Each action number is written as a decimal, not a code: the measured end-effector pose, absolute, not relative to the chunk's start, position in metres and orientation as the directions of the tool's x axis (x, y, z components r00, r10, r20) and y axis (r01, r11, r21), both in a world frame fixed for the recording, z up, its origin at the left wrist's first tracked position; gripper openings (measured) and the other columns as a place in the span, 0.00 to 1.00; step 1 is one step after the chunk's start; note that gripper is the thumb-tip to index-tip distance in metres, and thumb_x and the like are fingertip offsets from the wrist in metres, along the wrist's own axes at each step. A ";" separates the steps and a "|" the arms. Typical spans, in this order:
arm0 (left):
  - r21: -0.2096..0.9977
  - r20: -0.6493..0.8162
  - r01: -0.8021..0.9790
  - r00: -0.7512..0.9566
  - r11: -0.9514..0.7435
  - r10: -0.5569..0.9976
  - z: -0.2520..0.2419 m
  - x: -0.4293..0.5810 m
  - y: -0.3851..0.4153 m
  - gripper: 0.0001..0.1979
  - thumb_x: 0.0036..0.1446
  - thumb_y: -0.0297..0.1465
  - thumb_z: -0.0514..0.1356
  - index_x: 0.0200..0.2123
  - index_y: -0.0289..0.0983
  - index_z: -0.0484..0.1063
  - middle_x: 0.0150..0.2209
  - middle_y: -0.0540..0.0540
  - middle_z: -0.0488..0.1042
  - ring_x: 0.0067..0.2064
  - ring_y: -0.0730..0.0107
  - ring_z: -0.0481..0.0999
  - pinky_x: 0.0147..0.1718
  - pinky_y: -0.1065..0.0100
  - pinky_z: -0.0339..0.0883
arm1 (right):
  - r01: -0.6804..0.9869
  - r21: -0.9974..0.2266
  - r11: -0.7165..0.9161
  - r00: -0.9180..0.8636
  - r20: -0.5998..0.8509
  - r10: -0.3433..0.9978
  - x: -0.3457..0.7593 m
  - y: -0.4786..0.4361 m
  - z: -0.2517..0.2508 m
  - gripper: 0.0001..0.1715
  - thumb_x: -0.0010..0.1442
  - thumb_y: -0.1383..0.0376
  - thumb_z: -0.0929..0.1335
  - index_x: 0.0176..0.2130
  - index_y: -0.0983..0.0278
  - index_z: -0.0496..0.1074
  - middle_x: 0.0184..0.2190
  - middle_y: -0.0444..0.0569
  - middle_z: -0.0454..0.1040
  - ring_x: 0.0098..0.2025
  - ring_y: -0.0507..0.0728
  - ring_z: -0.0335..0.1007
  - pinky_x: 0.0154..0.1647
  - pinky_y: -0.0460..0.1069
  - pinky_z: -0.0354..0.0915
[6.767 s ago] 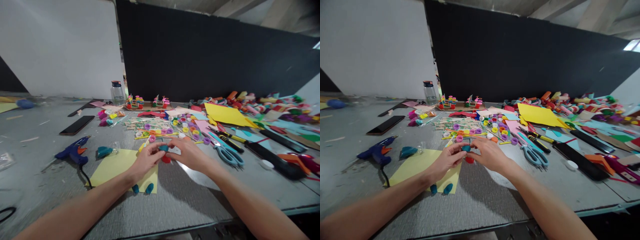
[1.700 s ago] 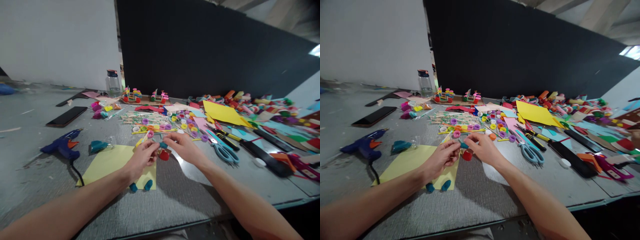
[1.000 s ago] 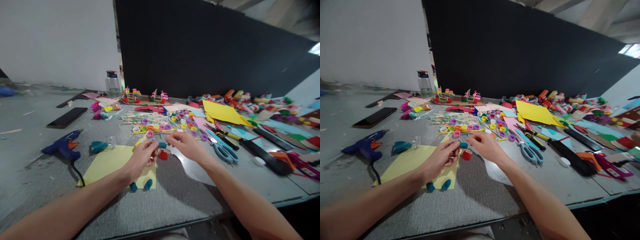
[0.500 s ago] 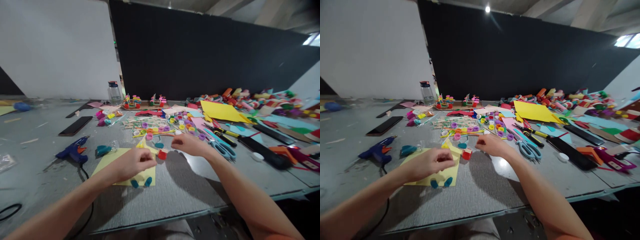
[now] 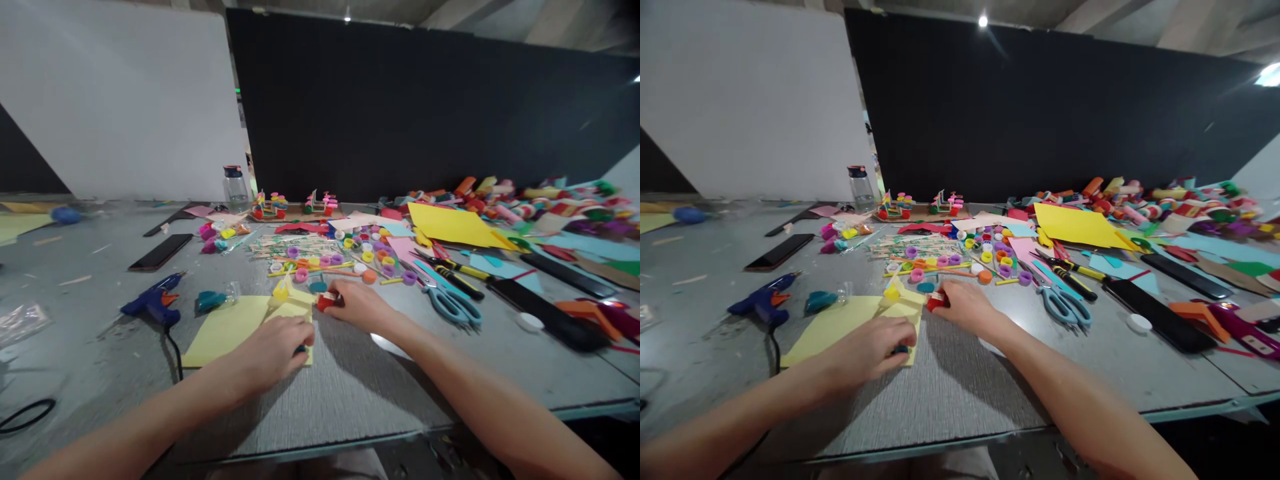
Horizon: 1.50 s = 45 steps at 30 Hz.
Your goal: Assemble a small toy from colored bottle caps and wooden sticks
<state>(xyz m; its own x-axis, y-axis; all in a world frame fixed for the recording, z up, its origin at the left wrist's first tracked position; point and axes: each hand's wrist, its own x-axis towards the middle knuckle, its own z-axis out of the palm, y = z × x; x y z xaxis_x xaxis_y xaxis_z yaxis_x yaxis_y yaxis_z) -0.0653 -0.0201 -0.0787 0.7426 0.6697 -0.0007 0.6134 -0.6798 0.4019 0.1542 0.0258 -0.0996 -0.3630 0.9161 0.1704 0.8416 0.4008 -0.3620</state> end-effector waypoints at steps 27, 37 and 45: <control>0.937 -0.106 -0.189 0.648 0.294 0.755 -0.094 -0.073 -0.012 0.11 0.53 0.29 0.68 0.42 0.38 0.79 0.44 0.43 0.78 0.47 0.63 0.76 0.48 0.63 0.69 | 0.482 -0.292 0.826 -0.533 0.651 0.540 0.123 -0.020 -0.101 0.07 0.64 0.66 0.69 0.44 0.59 0.71 0.50 0.52 0.73 0.52 0.60 0.69 0.54 0.60 0.67; 0.938 -0.220 -0.096 0.579 0.334 0.785 -0.098 -0.075 -0.008 0.14 0.54 0.40 0.68 0.37 0.34 0.79 0.34 0.44 0.78 0.32 0.70 0.78 0.35 0.69 0.72 | 0.441 -0.426 0.790 -0.548 0.569 0.613 0.121 -0.018 -0.099 0.08 0.65 0.67 0.68 0.46 0.59 0.72 0.50 0.50 0.74 0.51 0.58 0.69 0.54 0.57 0.69; 0.928 -0.110 -0.285 0.404 0.239 0.908 -0.082 -0.064 -0.012 0.12 0.54 0.35 0.68 0.41 0.36 0.80 0.43 0.42 0.81 0.46 0.62 0.79 0.50 0.61 0.72 | 0.512 -0.427 0.746 -0.515 0.542 0.664 0.120 0.000 -0.082 0.32 0.70 0.60 0.62 0.69 0.60 0.50 0.68 0.57 0.58 0.69 0.60 0.52 0.67 0.61 0.57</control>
